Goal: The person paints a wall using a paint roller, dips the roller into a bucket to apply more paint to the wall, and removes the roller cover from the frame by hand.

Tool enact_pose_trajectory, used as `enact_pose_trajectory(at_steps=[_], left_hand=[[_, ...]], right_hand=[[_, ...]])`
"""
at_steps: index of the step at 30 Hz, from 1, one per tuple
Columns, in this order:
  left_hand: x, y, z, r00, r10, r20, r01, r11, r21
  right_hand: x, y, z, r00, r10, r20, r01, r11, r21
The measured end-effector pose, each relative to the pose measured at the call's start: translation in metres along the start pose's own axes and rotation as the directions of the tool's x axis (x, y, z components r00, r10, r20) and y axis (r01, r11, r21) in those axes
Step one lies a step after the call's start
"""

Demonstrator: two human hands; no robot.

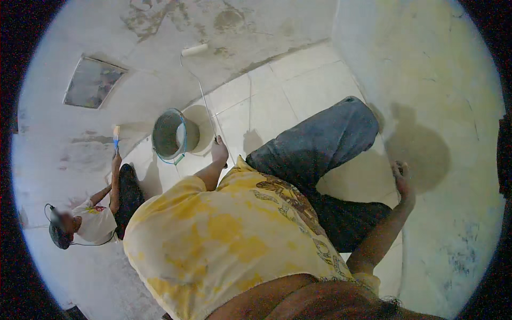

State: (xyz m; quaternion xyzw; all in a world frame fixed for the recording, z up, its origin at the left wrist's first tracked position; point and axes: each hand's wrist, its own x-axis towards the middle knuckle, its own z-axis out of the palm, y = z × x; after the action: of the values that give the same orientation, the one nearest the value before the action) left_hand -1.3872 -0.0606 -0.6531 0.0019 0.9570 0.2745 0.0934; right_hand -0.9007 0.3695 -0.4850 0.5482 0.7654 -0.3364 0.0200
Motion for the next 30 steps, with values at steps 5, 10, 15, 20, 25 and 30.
enact_pose_trajectory(at_steps=[5, 10, 15, 20, 25, 30], left_hand=[[0.012, -0.027, -0.032, 1.000, 0.011, -0.005, -0.010, 0.999, 0.053], [0.022, -0.058, -0.060, 1.000, 0.029, -0.005, -0.027, 0.969, 0.244], [0.025, -0.068, -0.075, 1.000, -0.008, 0.016, 0.001, 0.908, 0.420], [0.024, -0.064, -0.110, 0.997, 0.082, 0.009, -0.078, 0.899, 0.431], [0.020, -0.056, -0.128, 0.978, 0.208, 0.003, -0.182, 0.848, 0.499], [0.016, -0.042, -0.102, 0.994, 0.109, 0.017, -0.099, 0.811, 0.576]], right_hand=[[0.005, 0.012, 0.006, 1.000, -0.025, 0.002, 0.025, 0.999, 0.026], [0.016, 0.032, 0.012, 1.000, -0.002, 0.009, 0.001, 0.992, 0.124], [0.014, 0.025, 0.006, 0.995, -0.094, 0.039, 0.085, 0.979, 0.185], [0.005, 0.015, 0.005, 0.998, -0.058, -0.024, 0.059, 0.997, 0.041], [0.012, 0.030, 0.008, 1.000, -0.025, -0.016, 0.027, 0.993, 0.112], [0.019, 0.039, 0.011, 1.000, -0.013, -0.013, 0.015, 0.996, 0.092]])
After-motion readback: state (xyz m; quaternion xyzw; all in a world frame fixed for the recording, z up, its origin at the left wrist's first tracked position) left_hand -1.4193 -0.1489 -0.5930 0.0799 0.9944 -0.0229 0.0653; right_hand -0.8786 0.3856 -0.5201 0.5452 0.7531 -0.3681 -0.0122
